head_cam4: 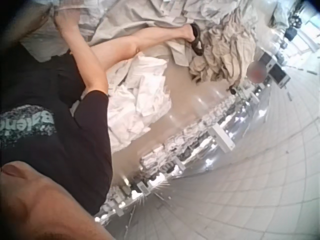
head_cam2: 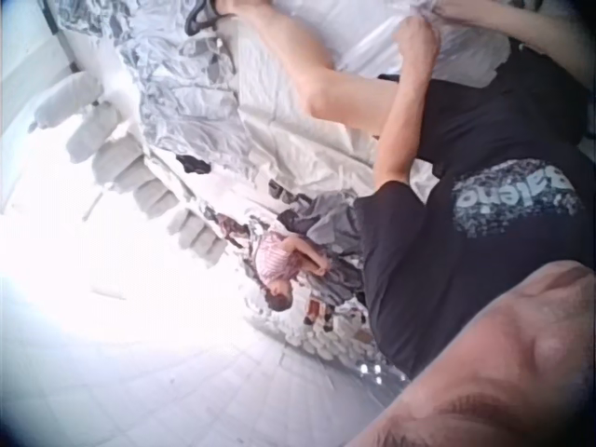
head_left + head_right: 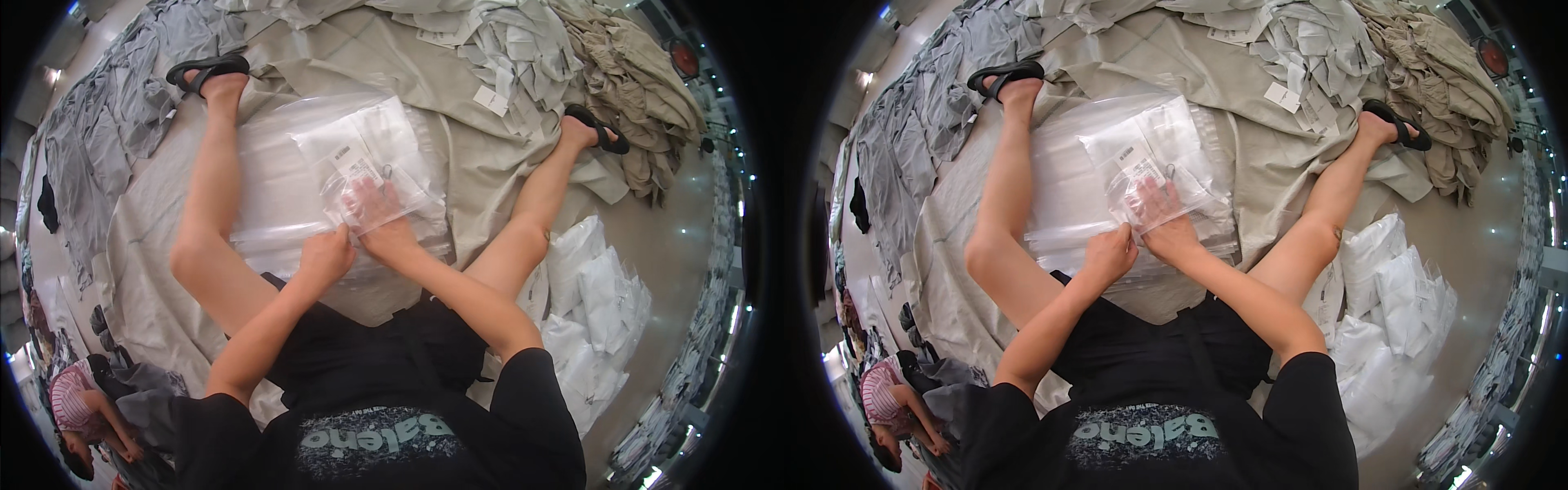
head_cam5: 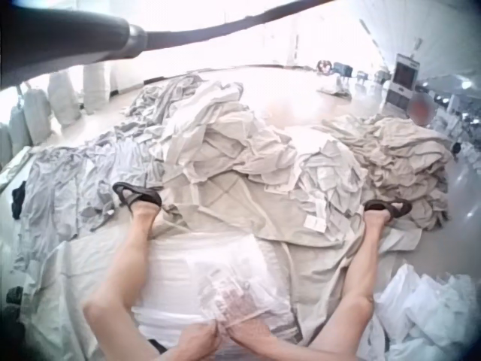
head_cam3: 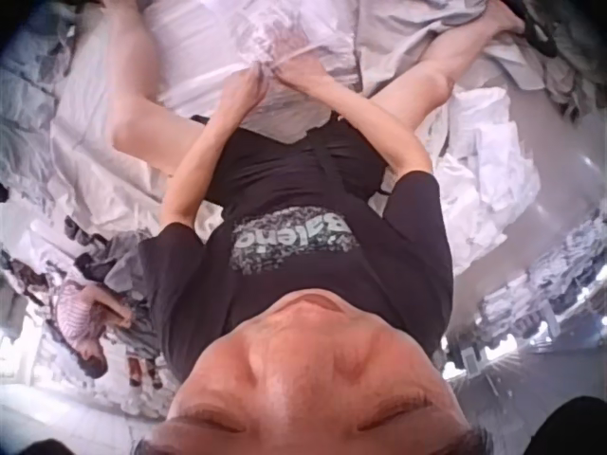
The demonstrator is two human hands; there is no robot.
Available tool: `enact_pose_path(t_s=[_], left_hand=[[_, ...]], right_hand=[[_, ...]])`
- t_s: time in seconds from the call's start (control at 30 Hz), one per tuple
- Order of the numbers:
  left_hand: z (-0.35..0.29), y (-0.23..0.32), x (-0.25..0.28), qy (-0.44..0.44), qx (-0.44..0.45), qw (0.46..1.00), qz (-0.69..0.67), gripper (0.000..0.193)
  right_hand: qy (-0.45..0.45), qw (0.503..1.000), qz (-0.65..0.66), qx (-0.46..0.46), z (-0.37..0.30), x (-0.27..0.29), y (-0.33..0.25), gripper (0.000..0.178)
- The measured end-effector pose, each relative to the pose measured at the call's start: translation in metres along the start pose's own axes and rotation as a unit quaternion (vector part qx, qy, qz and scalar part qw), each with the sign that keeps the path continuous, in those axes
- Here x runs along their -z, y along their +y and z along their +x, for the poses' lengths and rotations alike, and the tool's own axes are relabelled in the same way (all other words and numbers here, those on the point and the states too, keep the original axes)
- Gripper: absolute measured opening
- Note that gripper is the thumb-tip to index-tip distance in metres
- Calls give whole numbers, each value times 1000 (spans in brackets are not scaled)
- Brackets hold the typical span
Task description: The person sits on the floor and repeatedly folds white shirts, smoothing them out before placing them into clear plastic bags. The person handles the shirts one at a time, folding them neatly and stacking the packaged items to the side.
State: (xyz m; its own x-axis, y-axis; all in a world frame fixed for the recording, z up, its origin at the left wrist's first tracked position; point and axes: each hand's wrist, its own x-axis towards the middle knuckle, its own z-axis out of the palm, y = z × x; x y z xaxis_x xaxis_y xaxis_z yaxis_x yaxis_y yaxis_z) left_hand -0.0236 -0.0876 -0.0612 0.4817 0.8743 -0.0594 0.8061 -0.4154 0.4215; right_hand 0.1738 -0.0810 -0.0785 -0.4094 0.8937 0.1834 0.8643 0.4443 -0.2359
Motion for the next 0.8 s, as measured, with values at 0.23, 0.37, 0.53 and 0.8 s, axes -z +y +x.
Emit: enact_pose_path(t_s=[0.23,0.37,0.53,0.8], left_hand=[[16,3,-19,-56,-41,997,44,12],[13,-6,-30,-51,-4,998,37,10],[1,-11,-28,-55,15,998,38,19],[4,-10,-27,-20,10,1000,-13,13]], right_hand=[[103,974,78,-188,-23,-17,55,94],[64,979,108,-161,-31,-1,44,93],[-7,990,125,-58,-95,60,31,51],[31,981,108,-161,-60,38,151,25]])
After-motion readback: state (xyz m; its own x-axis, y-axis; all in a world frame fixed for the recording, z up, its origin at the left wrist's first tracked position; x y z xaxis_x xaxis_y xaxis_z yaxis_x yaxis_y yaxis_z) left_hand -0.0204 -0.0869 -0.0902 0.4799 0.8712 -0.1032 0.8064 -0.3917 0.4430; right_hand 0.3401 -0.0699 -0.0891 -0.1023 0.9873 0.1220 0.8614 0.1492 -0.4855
